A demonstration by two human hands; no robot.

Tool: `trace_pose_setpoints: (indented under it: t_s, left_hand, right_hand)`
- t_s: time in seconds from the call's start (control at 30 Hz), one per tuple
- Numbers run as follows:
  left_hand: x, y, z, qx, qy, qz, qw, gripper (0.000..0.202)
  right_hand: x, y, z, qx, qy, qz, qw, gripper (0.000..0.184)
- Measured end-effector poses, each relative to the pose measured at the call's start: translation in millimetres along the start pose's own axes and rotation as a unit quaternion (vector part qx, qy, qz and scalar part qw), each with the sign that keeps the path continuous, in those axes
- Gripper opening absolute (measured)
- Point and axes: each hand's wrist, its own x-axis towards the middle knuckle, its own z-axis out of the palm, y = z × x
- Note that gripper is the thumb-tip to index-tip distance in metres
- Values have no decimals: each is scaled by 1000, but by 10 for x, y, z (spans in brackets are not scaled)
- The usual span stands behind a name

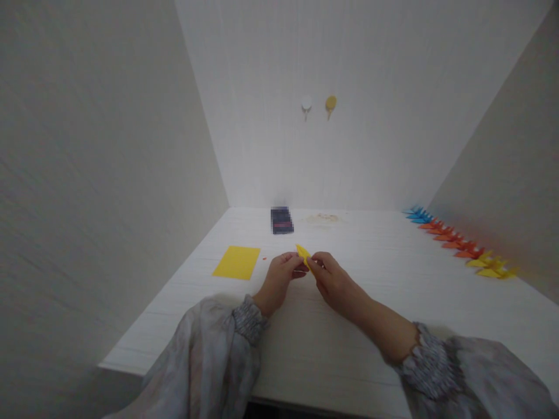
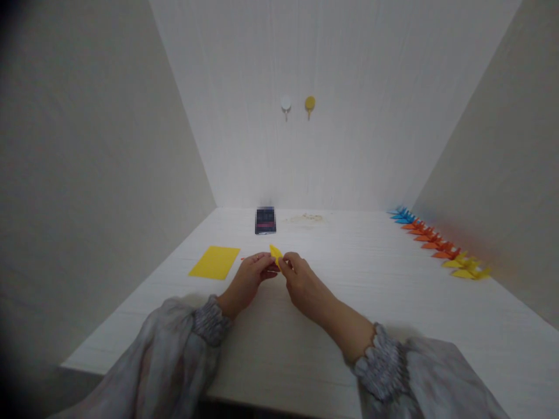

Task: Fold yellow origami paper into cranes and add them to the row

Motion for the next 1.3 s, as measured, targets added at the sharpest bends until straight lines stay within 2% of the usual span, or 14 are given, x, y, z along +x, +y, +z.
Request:
trace_pose_setpoints:
  t_s: [0.2, 0.27, 0.37, 0.53, 0.6, 0.67, 0.77, 1.0, 1.2, 1.3]
  left_hand:
    - [-21, 28, -2, -28, -35, 13, 999, 13]
    - [-21, 26, -3, -26, -49, 9, 998, 14]
    - [-14, 22, -4, -29, -68, -3, 997, 16]
    - [-21, 49, 14, -35, -106, -17, 994, 20]
    - [-28, 56, 21, -30, -121, -14, 992, 22]
    - [-31, 50, 24, -25, -126, -12, 992, 23]
    - [-23, 27, 24, -14, -125, -13, 992, 23]
    - [-5, 29, 30, 31, -94, -6, 995, 19]
    - [-11, 5, 26, 34, -67, -31, 997, 16]
    - [-7, -21, 24, 32, -62, -28, 997, 16]
  right_hand:
    - [-10, 29, -44, 78, -36, -29, 996, 48]
    - [1, 19, -78, 113, -36, 3, 993, 39]
    - [26, -23, -138, 162, -29, 85, 983, 27]
    - [19, -18, -188, 176, 11, 130, 976, 18]
    - [1, 29, -191, 138, 23, 112, 984, 16]
    - [-15, 75, -192, 104, 29, 61, 992, 15]
    - [-23, 107, -187, 92, 43, 20, 995, 15]
    - [-7, 83, -151, 115, 59, 56, 990, 7]
    - [-4, 81, -159, 119, 26, 44, 992, 7]
    - [6, 99, -152, 145, 30, 82, 986, 8]
